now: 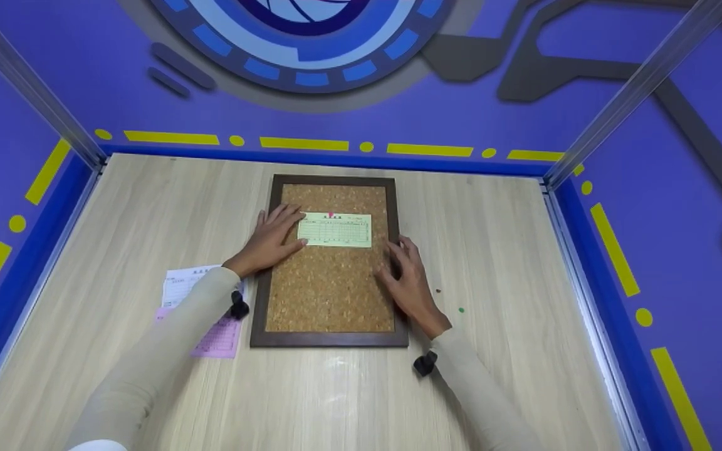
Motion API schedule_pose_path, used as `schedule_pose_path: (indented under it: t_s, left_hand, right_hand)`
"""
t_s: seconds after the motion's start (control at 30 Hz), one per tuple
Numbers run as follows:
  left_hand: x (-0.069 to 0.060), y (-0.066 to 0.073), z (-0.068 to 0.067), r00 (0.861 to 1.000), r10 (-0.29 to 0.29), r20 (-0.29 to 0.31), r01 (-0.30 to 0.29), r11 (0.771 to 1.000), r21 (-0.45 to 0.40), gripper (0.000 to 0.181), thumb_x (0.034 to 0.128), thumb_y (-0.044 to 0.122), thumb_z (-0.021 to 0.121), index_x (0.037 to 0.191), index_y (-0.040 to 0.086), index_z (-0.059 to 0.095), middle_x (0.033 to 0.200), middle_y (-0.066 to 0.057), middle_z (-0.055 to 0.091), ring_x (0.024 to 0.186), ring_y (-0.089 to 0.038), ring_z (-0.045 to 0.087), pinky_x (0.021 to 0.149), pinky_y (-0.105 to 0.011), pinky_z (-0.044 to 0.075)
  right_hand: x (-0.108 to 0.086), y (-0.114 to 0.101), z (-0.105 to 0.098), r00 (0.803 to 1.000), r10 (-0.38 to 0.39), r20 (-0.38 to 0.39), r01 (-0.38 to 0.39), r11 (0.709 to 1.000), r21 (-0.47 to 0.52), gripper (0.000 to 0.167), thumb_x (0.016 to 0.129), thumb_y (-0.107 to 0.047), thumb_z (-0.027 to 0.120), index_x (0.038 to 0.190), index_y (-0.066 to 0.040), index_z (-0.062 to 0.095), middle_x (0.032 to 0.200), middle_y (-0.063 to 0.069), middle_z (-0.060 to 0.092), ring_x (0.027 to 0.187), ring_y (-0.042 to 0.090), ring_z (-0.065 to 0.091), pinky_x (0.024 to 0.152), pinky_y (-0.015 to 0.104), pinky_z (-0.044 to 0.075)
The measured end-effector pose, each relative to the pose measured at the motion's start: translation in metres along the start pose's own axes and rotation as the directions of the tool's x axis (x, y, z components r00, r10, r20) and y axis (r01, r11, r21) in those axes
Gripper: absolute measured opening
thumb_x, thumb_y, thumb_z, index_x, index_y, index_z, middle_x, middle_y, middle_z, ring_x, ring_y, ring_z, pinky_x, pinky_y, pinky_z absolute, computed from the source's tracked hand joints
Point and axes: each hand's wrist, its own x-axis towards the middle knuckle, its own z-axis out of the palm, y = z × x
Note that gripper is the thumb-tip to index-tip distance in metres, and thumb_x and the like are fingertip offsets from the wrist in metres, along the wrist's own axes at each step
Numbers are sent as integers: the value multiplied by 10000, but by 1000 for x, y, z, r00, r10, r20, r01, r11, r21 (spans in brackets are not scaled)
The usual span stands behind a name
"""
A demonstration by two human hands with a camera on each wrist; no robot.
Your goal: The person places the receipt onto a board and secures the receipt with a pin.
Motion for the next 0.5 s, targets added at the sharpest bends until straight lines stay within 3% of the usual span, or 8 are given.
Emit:
schedule_pose_path:
  t_s: [0.33,0.5]
  left_hand:
    - [2,-3,3,1000,-2,4,2,1000,-21,738,1087,513,609,1694,140,418,1817,-108,262,1702,-353,119,1287,-756,-33]
    - [1,-2,3,1000,1,5,-1,1000,-8,730,1093,513,605,1690,135,420,1819,-112,254,1701,-360,117,1284,-764,-29]
  right_hand:
    - [-13,14,0,999,53,6,-53,999,0,671,1021,-281,822,1601,-68,560,1735,210,352,1630,432,307,1301,651,266]
    - [-18,20,-3,998,55,20,-55,998,17,667,1039,-265,796,1620,-64,536,1760,197,324,1656,419,250,1314,639,239]
